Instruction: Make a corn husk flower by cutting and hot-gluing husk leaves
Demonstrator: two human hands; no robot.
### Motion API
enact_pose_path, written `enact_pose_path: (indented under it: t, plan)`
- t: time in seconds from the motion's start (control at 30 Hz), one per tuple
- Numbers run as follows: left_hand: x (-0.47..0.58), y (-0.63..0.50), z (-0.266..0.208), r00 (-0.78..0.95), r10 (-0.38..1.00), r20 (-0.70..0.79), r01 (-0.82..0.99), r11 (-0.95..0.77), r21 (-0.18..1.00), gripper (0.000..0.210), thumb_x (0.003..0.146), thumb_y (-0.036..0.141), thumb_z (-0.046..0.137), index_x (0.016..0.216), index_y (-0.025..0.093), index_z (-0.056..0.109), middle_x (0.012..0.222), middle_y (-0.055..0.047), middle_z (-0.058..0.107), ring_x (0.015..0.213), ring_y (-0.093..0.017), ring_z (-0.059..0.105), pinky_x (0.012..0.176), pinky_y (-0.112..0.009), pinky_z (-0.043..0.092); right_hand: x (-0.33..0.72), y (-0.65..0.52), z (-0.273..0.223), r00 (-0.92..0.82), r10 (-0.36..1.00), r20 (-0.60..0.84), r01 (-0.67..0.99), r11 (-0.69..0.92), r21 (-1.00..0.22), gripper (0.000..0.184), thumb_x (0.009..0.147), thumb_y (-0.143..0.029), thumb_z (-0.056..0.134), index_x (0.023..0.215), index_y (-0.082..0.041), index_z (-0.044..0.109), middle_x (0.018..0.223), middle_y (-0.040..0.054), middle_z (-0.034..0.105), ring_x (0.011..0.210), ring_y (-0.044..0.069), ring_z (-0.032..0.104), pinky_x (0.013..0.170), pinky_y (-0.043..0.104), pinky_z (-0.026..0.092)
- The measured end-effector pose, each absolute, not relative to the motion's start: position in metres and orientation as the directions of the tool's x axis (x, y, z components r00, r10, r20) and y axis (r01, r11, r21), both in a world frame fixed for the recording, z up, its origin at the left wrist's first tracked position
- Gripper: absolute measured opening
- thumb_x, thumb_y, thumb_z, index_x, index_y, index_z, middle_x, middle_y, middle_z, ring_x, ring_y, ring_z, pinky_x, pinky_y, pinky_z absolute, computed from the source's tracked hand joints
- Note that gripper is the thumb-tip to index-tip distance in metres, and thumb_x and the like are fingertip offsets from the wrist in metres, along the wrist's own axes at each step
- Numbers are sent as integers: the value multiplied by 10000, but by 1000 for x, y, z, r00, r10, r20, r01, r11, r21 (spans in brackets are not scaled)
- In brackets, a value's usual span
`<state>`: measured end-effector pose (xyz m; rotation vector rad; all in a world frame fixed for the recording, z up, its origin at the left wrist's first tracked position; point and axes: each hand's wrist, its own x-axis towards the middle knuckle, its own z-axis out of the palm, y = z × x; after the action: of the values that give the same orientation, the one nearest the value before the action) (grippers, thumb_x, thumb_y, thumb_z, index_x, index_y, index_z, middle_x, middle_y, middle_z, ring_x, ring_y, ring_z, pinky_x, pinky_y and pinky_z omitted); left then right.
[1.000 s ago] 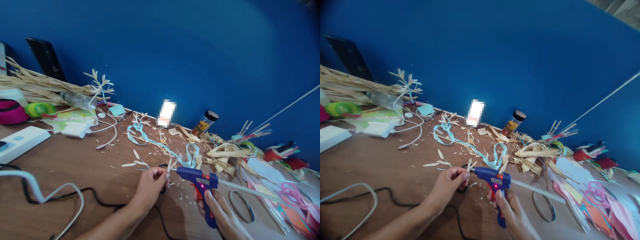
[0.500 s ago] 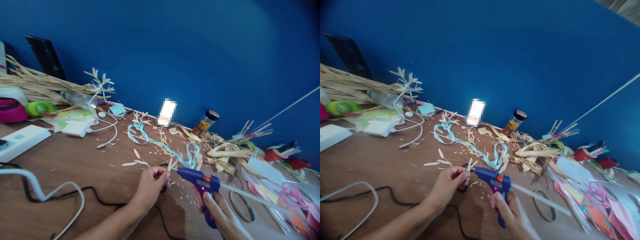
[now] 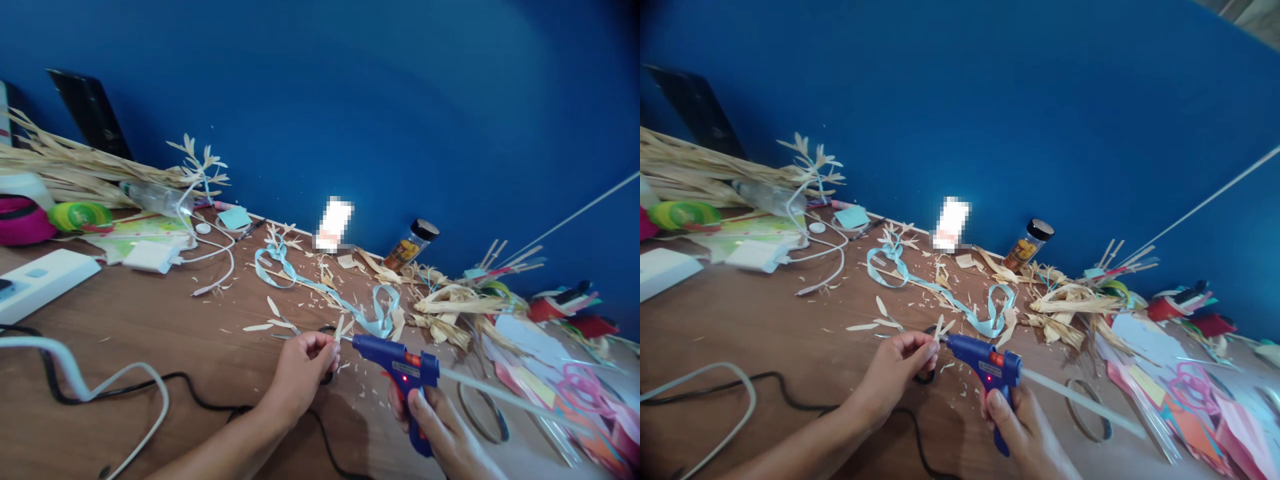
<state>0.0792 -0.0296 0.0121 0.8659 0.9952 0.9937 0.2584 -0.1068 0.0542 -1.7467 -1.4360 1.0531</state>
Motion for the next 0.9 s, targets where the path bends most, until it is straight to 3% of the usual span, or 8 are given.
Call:
enact_pose_path:
  t: [0.17,0.5,0.7,0.9]
  plan:
    - [79,-30,12,234,937,-258,-262,317,912,200,701,321,606,638,131,601,504,25,543,473,-89,454,498,-207,350,256,-107,61,153,962,-226,467,-272,-842,550,762,-674,357,656,-171,552,580,19,528,495,125,456,484,245,382]
    - [80,-29,10,219,943,-252,-262,305,916,198,688,320,620,631,130,608,505,13,562,474,-98,470,495,-210,352,263,-105,54,25,982,-189,537,-172,-826,522,806,-622,339,628,-165,519,588,10,482,531,127,438,496,244,346]
    - [80,-30,12,207,945,-253,-280,305,910,207,671,332,630,611,134,612,498,16,555,471,-98,475,493,-209,355,260,-108,58,69,973,-220,498,-225,-838,534,791,-641,344,697,-165,567,613,21,520,516,126,443,492,244,357]
    - [80,-29,11,217,941,-261,-272,315,909,208,666,334,630,615,133,615,499,15,560,470,-98,469,490,-212,353,258,-105,57,66,981,-182,530,-189,-827,522,798,-624,348,599,-169,511,562,6,477,515,127,435,495,247,334]
